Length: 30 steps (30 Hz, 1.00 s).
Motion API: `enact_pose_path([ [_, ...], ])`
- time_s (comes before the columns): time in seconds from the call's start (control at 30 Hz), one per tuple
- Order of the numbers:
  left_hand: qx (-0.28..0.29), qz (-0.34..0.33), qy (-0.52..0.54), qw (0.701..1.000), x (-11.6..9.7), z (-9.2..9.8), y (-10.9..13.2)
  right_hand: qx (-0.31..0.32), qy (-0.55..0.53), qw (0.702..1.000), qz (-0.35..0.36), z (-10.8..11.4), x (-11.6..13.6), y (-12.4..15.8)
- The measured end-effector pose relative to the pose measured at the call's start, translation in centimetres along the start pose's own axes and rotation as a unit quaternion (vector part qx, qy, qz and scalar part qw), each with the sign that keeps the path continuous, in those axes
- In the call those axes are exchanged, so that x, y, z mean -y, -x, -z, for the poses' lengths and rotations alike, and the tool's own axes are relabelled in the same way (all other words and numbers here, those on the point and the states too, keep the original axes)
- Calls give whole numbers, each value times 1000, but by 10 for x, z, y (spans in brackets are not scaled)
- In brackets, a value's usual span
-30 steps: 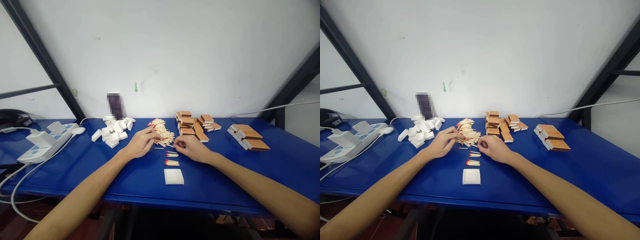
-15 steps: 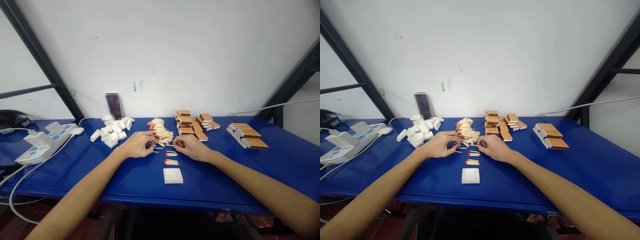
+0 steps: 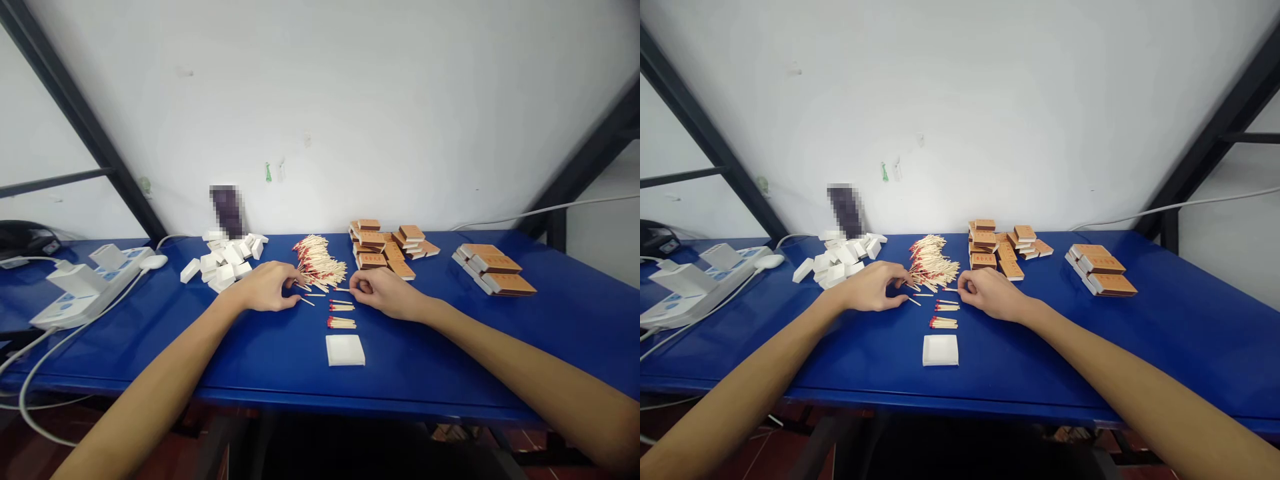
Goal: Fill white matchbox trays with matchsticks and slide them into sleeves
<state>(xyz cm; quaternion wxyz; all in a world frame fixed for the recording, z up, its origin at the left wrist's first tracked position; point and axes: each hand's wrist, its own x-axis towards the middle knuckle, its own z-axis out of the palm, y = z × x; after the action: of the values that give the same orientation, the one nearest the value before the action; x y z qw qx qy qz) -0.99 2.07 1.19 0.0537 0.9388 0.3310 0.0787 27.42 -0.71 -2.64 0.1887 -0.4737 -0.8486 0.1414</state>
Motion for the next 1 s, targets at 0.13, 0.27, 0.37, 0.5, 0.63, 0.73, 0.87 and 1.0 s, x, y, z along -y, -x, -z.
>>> enact_pose_path([
  [0.13,-12,0,-9,1000,0,-1,-1,-5,7,1000,8,-1,-2,1],
  [0.27,-14,4,-5,1000,-1,-2,-1,-30,-33,999,20,-4,-2,2],
  [0.37,-20,0,2,1000,-1,-4,-1,-47,-69,996,25,-4,1,2],
  [0.5,-28,-16,21,999,-2,-7,-3,-43,-95,994,27,-5,9,1],
  [0.63,-40,-29,34,998,-3,-11,-5,-35,-99,994,28,-7,13,0],
  [0.73,-42,-49,47,997,-3,-12,-6,-35,-94,995,23,-7,13,-1],
  [0.87,-27,-58,49,997,-5,-14,-6,-45,-90,995,21,-6,11,0],
  [1.0,-40,-48,24,998,-10,-19,-10,-52,-89,994,26,-6,13,0],
])
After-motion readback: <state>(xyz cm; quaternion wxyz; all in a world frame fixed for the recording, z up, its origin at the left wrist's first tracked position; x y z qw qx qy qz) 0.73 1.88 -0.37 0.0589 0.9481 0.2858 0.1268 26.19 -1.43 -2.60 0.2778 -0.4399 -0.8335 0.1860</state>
